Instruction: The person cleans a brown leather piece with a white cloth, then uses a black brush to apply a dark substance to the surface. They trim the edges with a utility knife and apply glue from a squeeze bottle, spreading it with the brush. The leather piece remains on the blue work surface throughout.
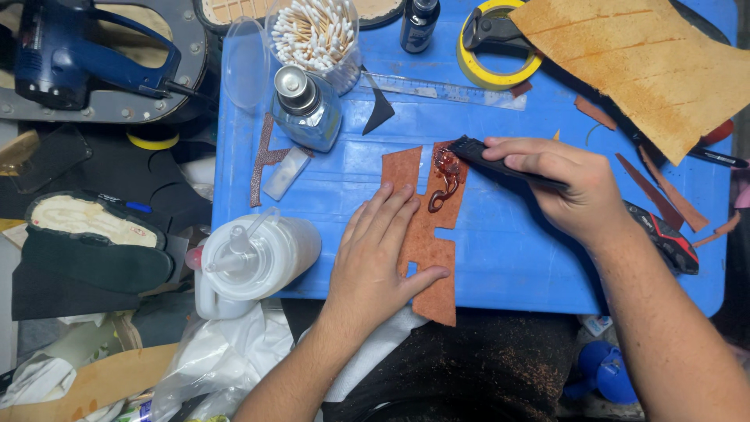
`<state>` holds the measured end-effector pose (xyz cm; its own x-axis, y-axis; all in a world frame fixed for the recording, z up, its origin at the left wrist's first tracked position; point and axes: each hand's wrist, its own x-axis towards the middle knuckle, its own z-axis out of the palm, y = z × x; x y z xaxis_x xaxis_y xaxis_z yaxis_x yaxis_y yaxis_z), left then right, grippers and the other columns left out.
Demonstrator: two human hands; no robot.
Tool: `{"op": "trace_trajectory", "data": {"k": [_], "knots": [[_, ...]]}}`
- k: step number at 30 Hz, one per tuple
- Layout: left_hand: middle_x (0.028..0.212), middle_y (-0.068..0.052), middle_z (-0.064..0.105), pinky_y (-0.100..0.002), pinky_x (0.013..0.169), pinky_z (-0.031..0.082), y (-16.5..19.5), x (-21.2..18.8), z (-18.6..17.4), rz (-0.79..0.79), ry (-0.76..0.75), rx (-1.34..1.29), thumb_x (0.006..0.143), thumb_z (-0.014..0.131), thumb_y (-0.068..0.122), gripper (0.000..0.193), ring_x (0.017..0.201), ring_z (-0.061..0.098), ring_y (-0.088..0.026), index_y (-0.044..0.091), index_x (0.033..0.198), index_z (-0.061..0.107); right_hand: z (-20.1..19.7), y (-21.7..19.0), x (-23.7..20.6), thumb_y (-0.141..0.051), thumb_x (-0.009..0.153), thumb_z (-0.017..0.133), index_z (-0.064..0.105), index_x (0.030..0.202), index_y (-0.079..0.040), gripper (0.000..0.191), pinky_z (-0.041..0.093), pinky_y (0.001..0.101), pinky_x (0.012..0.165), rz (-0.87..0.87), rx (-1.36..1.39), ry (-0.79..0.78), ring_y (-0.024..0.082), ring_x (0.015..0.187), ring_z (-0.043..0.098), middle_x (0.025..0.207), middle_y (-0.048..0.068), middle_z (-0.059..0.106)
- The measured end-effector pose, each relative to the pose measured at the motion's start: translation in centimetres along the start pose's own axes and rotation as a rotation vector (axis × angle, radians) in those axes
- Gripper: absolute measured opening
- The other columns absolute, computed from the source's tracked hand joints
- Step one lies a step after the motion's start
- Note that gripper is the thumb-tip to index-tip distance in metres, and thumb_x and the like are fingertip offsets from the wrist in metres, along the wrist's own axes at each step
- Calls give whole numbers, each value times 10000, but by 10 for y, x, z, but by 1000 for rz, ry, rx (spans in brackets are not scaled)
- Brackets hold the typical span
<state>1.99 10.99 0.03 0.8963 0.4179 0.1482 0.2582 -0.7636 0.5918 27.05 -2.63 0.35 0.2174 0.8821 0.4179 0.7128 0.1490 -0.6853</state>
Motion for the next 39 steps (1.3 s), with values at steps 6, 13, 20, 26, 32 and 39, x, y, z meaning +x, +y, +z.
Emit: {"op": "trace_trajectory", "data": {"k": [6, 13, 20, 26, 32, 39], "knots": [[1485, -182, 517, -533, 1194, 306, 0, 0, 1, 7, 3, 4, 697, 873, 504, 929, 1471, 390, -375, 15, 1414, 541, -11, -8, -9, 143, 933, 671, 630, 1065, 18, 187, 590, 365, 1064, 66, -22, 72, 325, 1249, 718, 1225, 157, 732], [1502, -175, 508, -525, 1193, 314, 1, 0, 1, 12, 10, 1, 698, 875, 498, 924, 1475, 387, -369, 15, 1412, 541, 12, -20, -10, 128, 898, 692, 608, 1069, 41, 209, 592, 383, 987, -31, -209, 80, 344, 1169, 726, 1218, 186, 724], [1496, -179, 509, -528, 1194, 310, -1, 0, 1, 18, 7, 1, 711, 871, 491, 918, 1478, 381, -370, 12, 1418, 534, 12, -45, -19, 80, 935, 753, 598, 1047, 20, 201, 599, 358, 938, 55, -269, 160, 304, 1109, 748, 1200, 151, 732], [1499, -187, 513, -531, 1196, 312, -1, -2, -1, 27, 17, 2, 722, 860, 494, 925, 1482, 385, -373, 4, 1432, 524, 37, -58, -1, 84, 875, 756, 607, 1052, 57, 233, 593, 401, 899, -46, -391, 148, 368, 1069, 726, 1187, 214, 723], [1507, -194, 508, -537, 1188, 321, -2, -2, -1, 32, 21, -11, 722, 858, 499, 936, 1482, 386, -379, -7, 1432, 519, 44, -71, 0, 71, 937, 772, 596, 1104, 59, 243, 594, 392, 915, -47, -269, 203, 340, 1089, 732, 1192, 182, 710], [1506, -196, 506, -542, 1192, 318, -4, -3, 0, 36, 20, -8, 734, 846, 514, 934, 1484, 380, -379, -15, 1428, 516, 48, -69, 5, 119, 819, 707, 602, 1116, 63, 320, 589, 432, 957, -100, -320, 75, 399, 1129, 714, 1205, 228, 712]]}}
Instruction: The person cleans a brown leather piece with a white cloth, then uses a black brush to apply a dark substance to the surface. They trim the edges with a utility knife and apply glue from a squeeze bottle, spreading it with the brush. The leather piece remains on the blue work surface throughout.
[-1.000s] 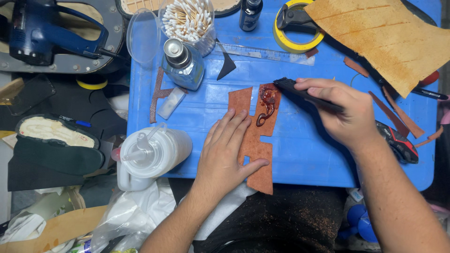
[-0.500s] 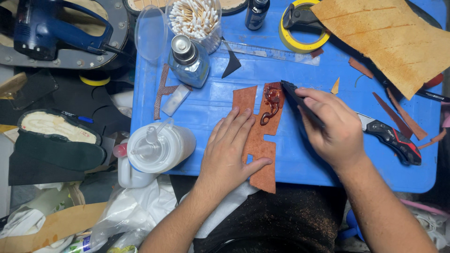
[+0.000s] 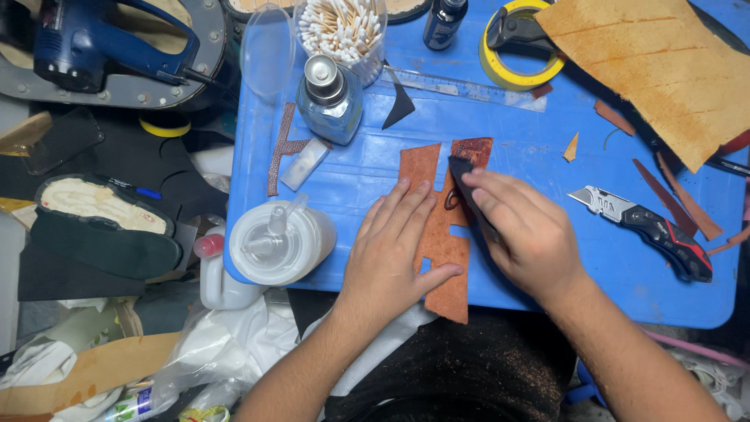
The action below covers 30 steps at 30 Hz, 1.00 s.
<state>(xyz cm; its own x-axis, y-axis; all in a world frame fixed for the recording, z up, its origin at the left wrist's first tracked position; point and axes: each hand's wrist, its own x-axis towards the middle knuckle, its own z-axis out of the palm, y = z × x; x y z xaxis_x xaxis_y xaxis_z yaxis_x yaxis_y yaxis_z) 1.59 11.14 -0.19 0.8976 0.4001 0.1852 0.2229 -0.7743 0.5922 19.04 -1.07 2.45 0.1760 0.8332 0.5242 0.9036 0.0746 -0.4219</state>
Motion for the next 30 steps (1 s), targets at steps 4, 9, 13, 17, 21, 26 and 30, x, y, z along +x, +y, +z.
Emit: {"op": "trace_trajectory", "data": {"k": [4, 9, 13, 17, 21, 26, 30], "knots": [[1514, -197, 503, -541, 1196, 315, -1, -1, 0, -5, 2, -14, 744, 841, 514, 936, 1494, 377, -375, -19, 1438, 511, -5, 2, -1, 115, 900, 713, 578, 1132, 39, 279, 586, 410, 976, 45, 67, 45, 367, 1150, 719, 1221, 197, 710], [1520, -193, 505, -540, 1204, 313, 0, -1, 0, -10, -3, -17, 746, 838, 512, 930, 1500, 375, -369, -18, 1436, 512, 2, 15, 6, 117, 898, 717, 591, 1131, 42, 276, 585, 423, 970, 26, 8, 23, 384, 1148, 714, 1225, 211, 717], [1514, -195, 506, -539, 1202, 315, -1, -1, -1, -6, 2, -17, 746, 840, 515, 934, 1498, 375, -370, -18, 1438, 511, -2, 6, -4, 106, 868, 715, 586, 1112, 40, 284, 593, 417, 944, 12, 44, -11, 386, 1123, 721, 1199, 213, 717], [1513, -198, 504, -542, 1195, 314, -1, -1, 0, -6, 4, -13, 742, 844, 517, 936, 1493, 376, -373, -19, 1434, 513, -9, 8, -11, 75, 919, 758, 587, 1098, 1, 258, 597, 380, 925, 132, 165, 39, 325, 1087, 748, 1163, 165, 732], [1515, -188, 508, -538, 1196, 317, -1, -1, 1, -2, 5, -8, 737, 848, 512, 930, 1493, 380, -372, -10, 1432, 518, -5, 25, -2, 110, 955, 729, 581, 1142, 15, 257, 592, 383, 959, 83, 85, 55, 341, 1130, 732, 1232, 186, 723], [1512, -186, 506, -526, 1202, 313, 0, 0, 1, 0, 1, 1, 726, 859, 495, 930, 1489, 377, -372, -4, 1435, 522, -7, 10, -17, 110, 913, 725, 559, 1147, 27, 299, 589, 416, 947, 50, 72, 41, 380, 1129, 725, 1203, 207, 713], [1509, -191, 501, -521, 1206, 308, 0, 0, 1, -5, -2, -11, 721, 862, 491, 933, 1488, 371, -374, -7, 1432, 520, -12, -5, -35, 96, 881, 721, 563, 1123, 13, 301, 595, 407, 927, 111, 141, 53, 359, 1095, 736, 1170, 217, 721]]}}
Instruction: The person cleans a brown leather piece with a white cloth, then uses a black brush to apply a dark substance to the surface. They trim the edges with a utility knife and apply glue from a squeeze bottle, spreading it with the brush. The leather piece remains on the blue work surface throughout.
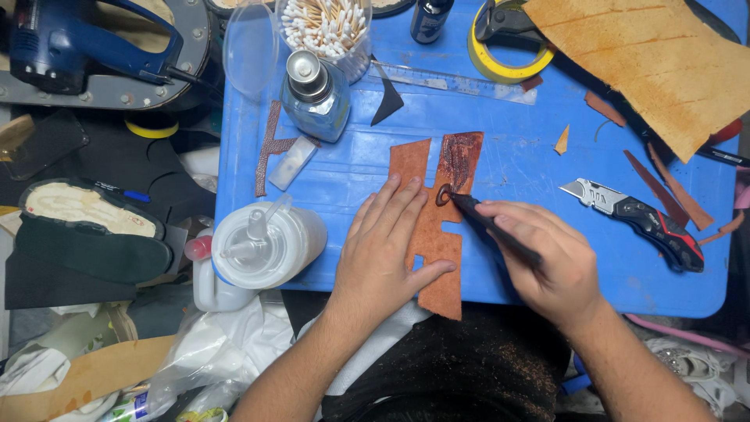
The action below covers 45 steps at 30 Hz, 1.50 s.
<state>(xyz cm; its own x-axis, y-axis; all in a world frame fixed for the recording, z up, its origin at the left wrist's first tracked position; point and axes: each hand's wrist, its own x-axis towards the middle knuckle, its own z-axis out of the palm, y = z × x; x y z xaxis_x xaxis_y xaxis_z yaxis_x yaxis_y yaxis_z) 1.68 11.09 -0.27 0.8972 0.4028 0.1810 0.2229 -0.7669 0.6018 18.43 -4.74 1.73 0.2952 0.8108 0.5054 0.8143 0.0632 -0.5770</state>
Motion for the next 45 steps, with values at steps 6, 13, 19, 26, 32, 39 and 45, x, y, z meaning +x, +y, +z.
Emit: {"op": "trace_trajectory", "data": {"k": [6, 13, 19, 26, 32, 39, 45], "knots": [[1508, -179, 508, -527, 1206, 303, 2, 0, 0, -8, -6, 11, 720, 867, 483, 916, 1488, 376, -368, 6, 1425, 530, 3, 32, 19, 90, 994, 745, 571, 1143, 18, 240, 602, 366, 934, 90, -26, 120, 324, 1125, 749, 1210, 200, 733], [1513, -173, 509, -524, 1205, 314, 3, 1, 0, -6, -7, 21, 723, 868, 479, 914, 1490, 383, -363, 12, 1432, 530, -2, 15, 7, 88, 870, 729, 572, 1099, 42, 282, 590, 426, 933, -21, -71, -17, 387, 1090, 725, 1175, 221, 717], [1503, -174, 512, -523, 1202, 316, 2, 1, 1, -13, -2, 10, 707, 872, 484, 919, 1486, 383, -365, 13, 1423, 539, -7, -2, 2, 72, 879, 752, 571, 1114, 27, 300, 594, 412, 912, 7, -17, -15, 358, 1071, 736, 1159, 201, 719], [1516, -226, 476, -512, 1176, 328, 3, 0, 0, -36, 29, 28, 699, 876, 519, 885, 1479, 369, -406, 41, 1379, 573, 8, 6, 17, 79, 858, 718, 568, 1147, 58, 325, 592, 446, 943, -122, -86, -39, 415, 1113, 710, 1207, 234, 699], [1514, -221, 472, -533, 1211, 303, 2, -2, 2, -66, 53, 40, 687, 865, 567, 1024, 1474, 383, -401, -31, 1430, 491, 0, -4, 7, 79, 812, 710, 582, 1103, 15, 325, 596, 433, 903, -66, -10, -124, 387, 1103, 726, 1193, 207, 714], [1530, -208, 468, -535, 1217, 296, 2, -4, 2, -66, 51, 56, 694, 856, 580, 1028, 1488, 371, -392, -27, 1437, 488, 10, 9, 26, 106, 846, 709, 574, 1136, 41, 326, 588, 446, 957, -167, -84, -86, 409, 1147, 707, 1218, 222, 703], [1529, -199, 473, -535, 1219, 299, -1, -5, 2, -60, 47, 52, 704, 848, 580, 997, 1492, 373, -391, -22, 1421, 507, -1, 5, 20, 98, 816, 707, 582, 1082, 14, 306, 592, 431, 940, -105, -41, -127, 375, 1120, 722, 1185, 191, 717]]}}
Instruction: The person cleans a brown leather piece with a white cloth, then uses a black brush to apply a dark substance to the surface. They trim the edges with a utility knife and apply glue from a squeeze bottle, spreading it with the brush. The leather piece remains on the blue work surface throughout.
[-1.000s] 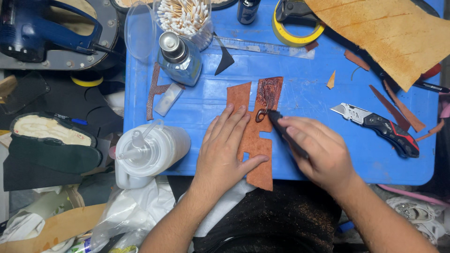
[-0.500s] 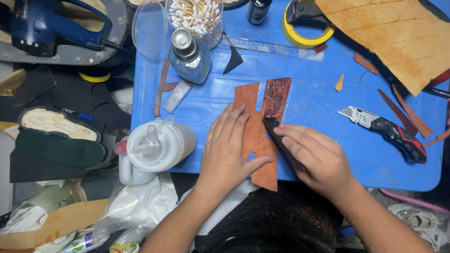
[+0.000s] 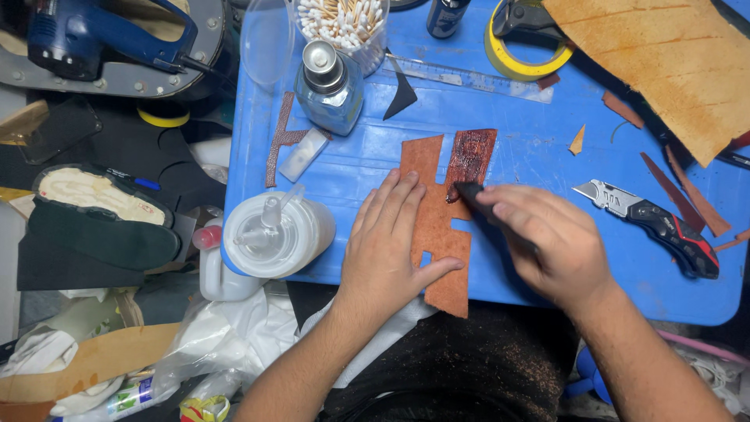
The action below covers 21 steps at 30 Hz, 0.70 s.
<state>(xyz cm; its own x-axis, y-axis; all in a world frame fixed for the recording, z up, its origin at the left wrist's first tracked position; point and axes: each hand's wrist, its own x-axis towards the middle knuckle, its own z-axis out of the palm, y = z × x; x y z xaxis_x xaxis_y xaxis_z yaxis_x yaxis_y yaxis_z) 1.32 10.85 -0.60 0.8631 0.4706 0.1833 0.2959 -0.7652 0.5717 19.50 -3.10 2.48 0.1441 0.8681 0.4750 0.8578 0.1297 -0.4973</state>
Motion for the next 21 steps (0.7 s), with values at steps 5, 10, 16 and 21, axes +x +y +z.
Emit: {"op": "trace_trajectory", "data": {"k": [5, 10, 16, 21], "knots": [[1527, -203, 470, -540, 1216, 297, 0, -1, 0, 1, -6, 5, 705, 847, 585, 1001, 1490, 365, -394, -27, 1420, 507, 8, 3, 2, 107, 851, 716, 582, 1112, 51, 299, 598, 437, 924, -45, -91, 35, 403, 1123, 716, 1198, 225, 713], [1530, -209, 465, -538, 1209, 297, 1, 1, 0, -3, -4, -7, 699, 853, 581, 1022, 1486, 363, -397, -42, 1426, 494, 6, -21, -12, 64, 858, 745, 578, 1089, 32, 287, 608, 433, 863, -30, -40, 33, 391, 1053, 734, 1160, 231, 709], [1526, -205, 471, -537, 1218, 296, 2, -1, -1, -4, -4, -4, 691, 864, 561, 1020, 1491, 366, -396, -33, 1431, 493, 11, -12, -3, 75, 870, 750, 579, 1119, 57, 302, 602, 437, 885, -4, -105, 101, 402, 1063, 726, 1187, 241, 707], [1538, -209, 460, -541, 1218, 287, 2, 0, 0, -1, -5, 6, 681, 862, 553, 1043, 1495, 354, -398, -40, 1447, 476, 18, -29, -19, 65, 846, 775, 599, 1057, 64, 275, 603, 404, 809, 67, -23, 74, 358, 987, 739, 1148, 239, 718]]}}
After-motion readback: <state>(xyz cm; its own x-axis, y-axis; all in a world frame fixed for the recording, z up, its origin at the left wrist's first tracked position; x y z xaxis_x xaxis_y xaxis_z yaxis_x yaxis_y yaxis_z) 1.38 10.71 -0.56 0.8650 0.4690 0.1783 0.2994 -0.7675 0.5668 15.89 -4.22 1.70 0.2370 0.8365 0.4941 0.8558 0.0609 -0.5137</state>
